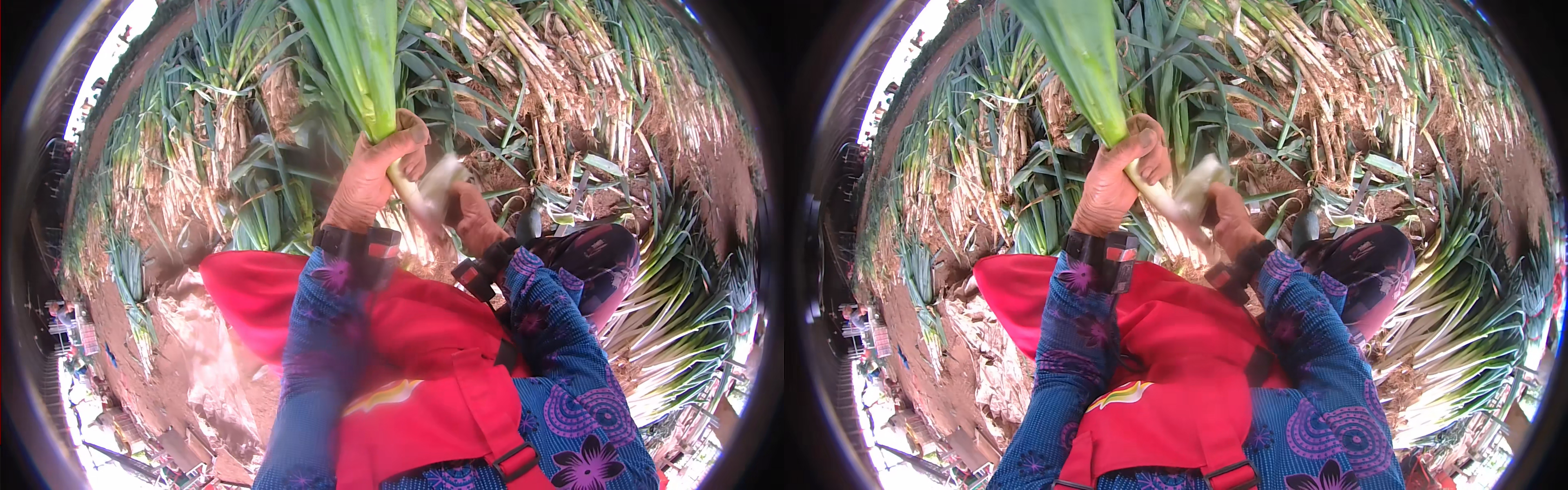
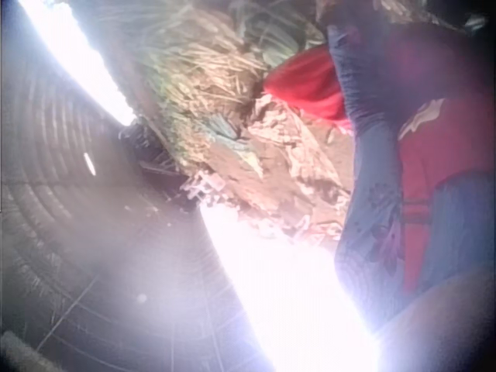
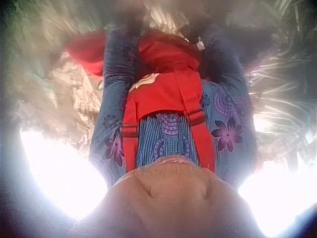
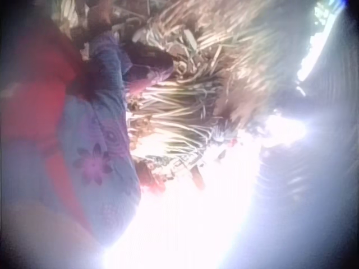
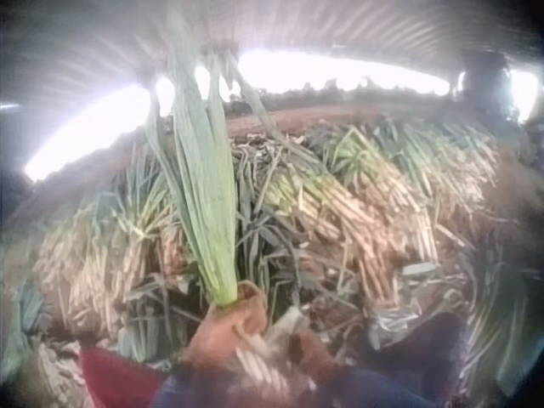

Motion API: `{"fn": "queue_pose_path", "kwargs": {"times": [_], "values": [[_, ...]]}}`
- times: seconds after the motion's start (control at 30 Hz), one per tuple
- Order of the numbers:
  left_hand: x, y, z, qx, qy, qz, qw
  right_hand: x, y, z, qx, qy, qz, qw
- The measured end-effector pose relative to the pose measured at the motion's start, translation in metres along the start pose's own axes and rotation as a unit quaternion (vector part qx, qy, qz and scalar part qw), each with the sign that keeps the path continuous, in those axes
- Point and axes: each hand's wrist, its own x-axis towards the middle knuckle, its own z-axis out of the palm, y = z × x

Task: The person cuts ties on bundles of leeks with a knife, peels the outer layers from individual leeks by hand, and stacks them onto a pile.

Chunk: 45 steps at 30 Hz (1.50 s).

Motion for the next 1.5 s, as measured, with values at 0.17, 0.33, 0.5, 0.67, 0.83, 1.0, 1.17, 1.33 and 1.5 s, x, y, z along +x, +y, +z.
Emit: {"fn": "queue_pose_path", "kwargs": {"times": [0.17,0.33,0.5,0.67,0.83,1.0,1.17,1.33,1.5], "values": [[-0.016,0.028,-0.006,0.077,-0.082,0.051,0.992,0.03,0.01,-0.013,0.388,0.025,0.043,0.92],[-0.046,0.06,-0.023,0.045,-0.104,0.155,0.981,0.049,0.028,-0.092,-0.123,0.075,-0.16,0.977],[-0.093,0.139,-0.061,0.046,-0.094,0.226,0.969,0.052,0.011,-0.167,-0.464,0.415,-0.187,0.76],[-0.146,0.208,-0.109,-0.014,0.062,0.247,0.967,0.057,-0.029,-0.299,-0.705,0.347,-0.14,0.602],[-0.091,0.149,-0.128,-0.029,0.244,0.17,0.954,0.096,-0.036,-0.226,-0.6,0.367,-0.044,0.71],[-0.062,0.088,-0.12,-0.061,0.191,0.157,0.967,0.033,-0.059,0.021,-0.31,-0.067,-0.103,0.943],[-0.038,0.044,-0.098,-0.132,0.149,0.1,0.975,0.003,-0.046,0.096,-0.333,-0.214,-0.124,0.91],[-0.042,0.01,-0.101,-0.11,0.132,0.08,0.982,0.005,-0.021,0.085,-0.401,-0.225,-0.103,0.882],[-0.057,0.006,-0.094,-0.195,0.114,0.055,0.973,-0.003,-0.009,0.073,-0.423,-0.217,-0.118,0.872]]}}
